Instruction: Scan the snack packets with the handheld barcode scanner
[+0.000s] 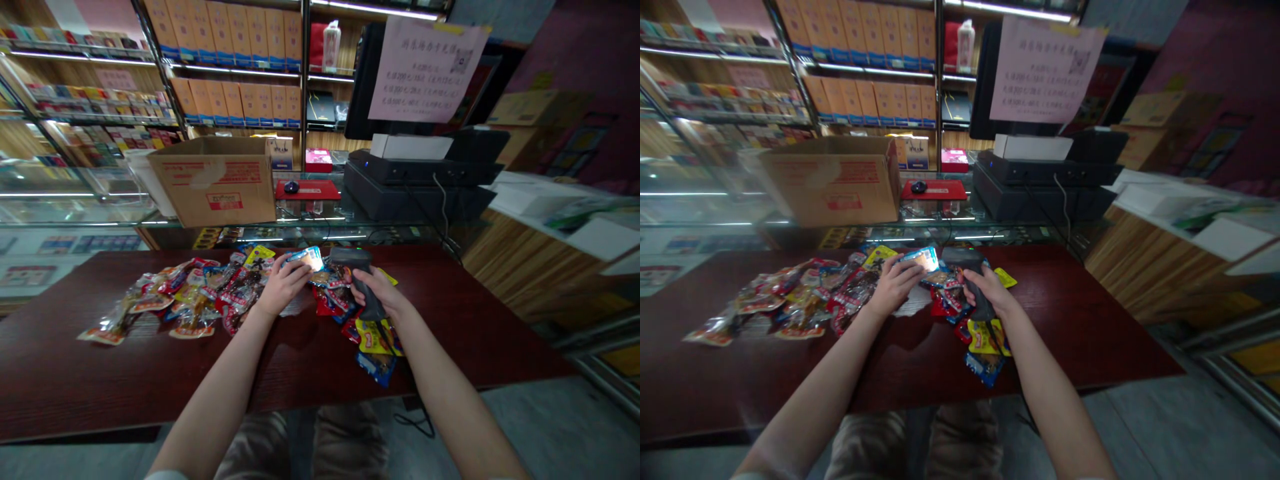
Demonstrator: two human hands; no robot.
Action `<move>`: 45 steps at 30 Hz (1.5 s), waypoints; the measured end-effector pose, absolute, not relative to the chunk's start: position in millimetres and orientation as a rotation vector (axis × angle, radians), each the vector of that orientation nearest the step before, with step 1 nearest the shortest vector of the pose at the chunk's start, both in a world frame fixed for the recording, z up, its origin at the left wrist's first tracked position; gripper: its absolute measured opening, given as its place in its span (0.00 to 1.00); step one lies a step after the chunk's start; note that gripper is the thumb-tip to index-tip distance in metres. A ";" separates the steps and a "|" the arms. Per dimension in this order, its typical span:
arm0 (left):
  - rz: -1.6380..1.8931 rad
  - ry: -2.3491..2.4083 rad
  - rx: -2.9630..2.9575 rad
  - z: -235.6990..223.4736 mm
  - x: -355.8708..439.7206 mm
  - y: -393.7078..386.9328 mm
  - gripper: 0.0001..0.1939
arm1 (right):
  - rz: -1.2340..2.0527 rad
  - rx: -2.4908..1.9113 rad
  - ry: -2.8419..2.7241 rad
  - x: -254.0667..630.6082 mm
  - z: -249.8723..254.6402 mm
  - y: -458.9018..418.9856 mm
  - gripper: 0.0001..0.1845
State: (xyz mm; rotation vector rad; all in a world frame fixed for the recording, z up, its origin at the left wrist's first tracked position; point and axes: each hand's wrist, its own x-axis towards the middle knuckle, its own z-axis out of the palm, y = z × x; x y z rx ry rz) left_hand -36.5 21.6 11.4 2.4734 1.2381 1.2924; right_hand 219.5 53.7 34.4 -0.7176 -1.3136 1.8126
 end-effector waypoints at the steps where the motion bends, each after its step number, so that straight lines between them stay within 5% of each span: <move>1: 1.276 1.242 2.489 11.1 -36.4 21.7 0.13 | 1.818 -0.714 -1.311 220.0 34.1 54.0 0.16; 7: 1.281 1.379 2.500 13.1 -36.6 21.5 0.12 | 1.788 -0.711 -1.278 222.8 35.1 55.2 0.18; 13: 1.048 2.308 2.236 10.2 -49.4 24.2 0.14 | 1.736 -0.702 -1.215 228.9 40.9 57.7 0.15; 17: 0.969 2.509 2.037 1.9 -58.9 26.1 0.15 | 1.692 -0.722 -1.190 231.9 41.9 61.1 0.15; 23: 1.184 2.222 2.299 11.5 -47.7 23.8 0.14 | 1.706 -0.742 -1.224 234.8 36.1 66.1 0.16; 27: 1.024 1.932 2.502 7.5 -28.4 21.3 0.15 | 1.710 -0.719 -1.198 235.4 36.3 66.0 0.15; 37: 0.802 2.266 2.376 -13.4 -58.1 31.7 0.12 | 1.682 -0.739 -1.213 241.6 35.2 70.6 0.15; 45: 0.999 1.585 2.549 -11.9 -17.0 33.2 0.21 | 1.687 -0.720 -1.181 244.5 35.7 72.3 0.15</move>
